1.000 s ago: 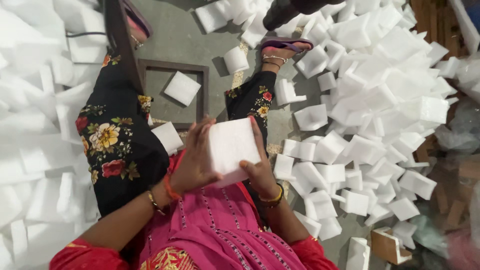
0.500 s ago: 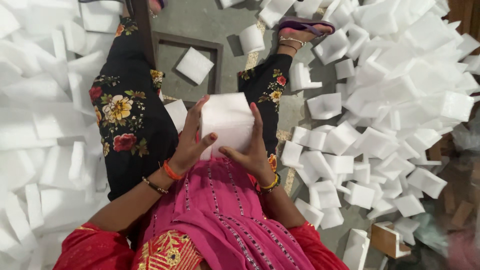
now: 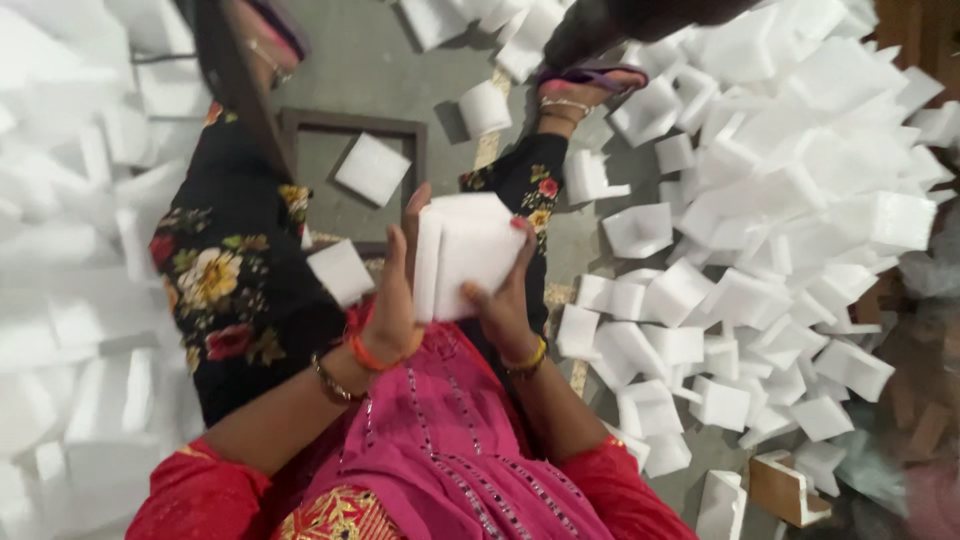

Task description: The person sits on the floor and repeatedly uses a manual guillotine-style cutter to slice white foam blocks into smaller pieces. They pick up foam blocks from a pile, position them under the cutter, press down the lever to cut, and then place the cut pieces aside.

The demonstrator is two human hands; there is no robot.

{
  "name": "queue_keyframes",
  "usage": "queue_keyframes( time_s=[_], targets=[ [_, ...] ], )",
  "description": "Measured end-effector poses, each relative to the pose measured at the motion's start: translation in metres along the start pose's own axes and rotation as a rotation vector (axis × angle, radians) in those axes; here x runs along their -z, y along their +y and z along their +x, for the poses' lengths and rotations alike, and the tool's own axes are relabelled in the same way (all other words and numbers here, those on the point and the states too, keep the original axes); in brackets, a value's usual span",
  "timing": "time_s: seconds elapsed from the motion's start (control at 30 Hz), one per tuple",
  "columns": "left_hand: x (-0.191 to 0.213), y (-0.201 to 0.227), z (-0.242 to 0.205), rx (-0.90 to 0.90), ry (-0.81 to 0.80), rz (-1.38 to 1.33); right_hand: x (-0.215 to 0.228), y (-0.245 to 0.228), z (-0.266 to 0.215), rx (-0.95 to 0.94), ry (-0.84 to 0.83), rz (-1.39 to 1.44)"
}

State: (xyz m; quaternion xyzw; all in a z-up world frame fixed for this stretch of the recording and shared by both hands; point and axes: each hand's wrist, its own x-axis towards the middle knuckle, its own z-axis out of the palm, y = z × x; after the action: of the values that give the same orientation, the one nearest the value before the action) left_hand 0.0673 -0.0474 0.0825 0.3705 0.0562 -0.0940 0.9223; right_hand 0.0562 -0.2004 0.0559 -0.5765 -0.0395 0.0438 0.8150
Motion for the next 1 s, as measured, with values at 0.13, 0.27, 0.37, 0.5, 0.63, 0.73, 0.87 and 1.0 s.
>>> queue_keyframes(
  time_s=[0.13,0.27,0.37,0.5,0.63,0.73,0.87,1.0],
  targets=[
    [-0.027,0.007,0.078,0.038,-0.018,-0.180,0.020,-0.004,0.075,0.128,0.138,0.057],
    [-0.058,0.024,0.164,0.041,-0.243,-0.313,0.046,-0.028,0.149,0.358,0.171,-0.171],
    [-0.068,0.037,0.215,0.047,-0.340,-0.350,0.067,-0.051,0.190,0.659,0.136,-1.164],
    [-0.081,0.046,0.226,0.089,-0.394,-0.376,0.064,-0.073,0.205,0.324,0.112,-0.929],
    [-0.077,0.051,0.201,-0.029,-0.416,-0.100,0.046,-0.077,0.175,0.106,0.061,0.384],
    [-0.078,0.047,0.153,0.090,-0.268,-0.144,0.032,-0.084,0.141,0.499,0.062,-0.663],
    [-0.070,0.046,0.104,-0.276,-0.247,0.455,0.013,-0.087,0.092,0.304,0.174,-0.308],
    [-0.048,0.039,0.044,-0.572,-0.163,1.043,0.001,-0.078,0.031,0.263,0.094,-0.418]
  ],
)
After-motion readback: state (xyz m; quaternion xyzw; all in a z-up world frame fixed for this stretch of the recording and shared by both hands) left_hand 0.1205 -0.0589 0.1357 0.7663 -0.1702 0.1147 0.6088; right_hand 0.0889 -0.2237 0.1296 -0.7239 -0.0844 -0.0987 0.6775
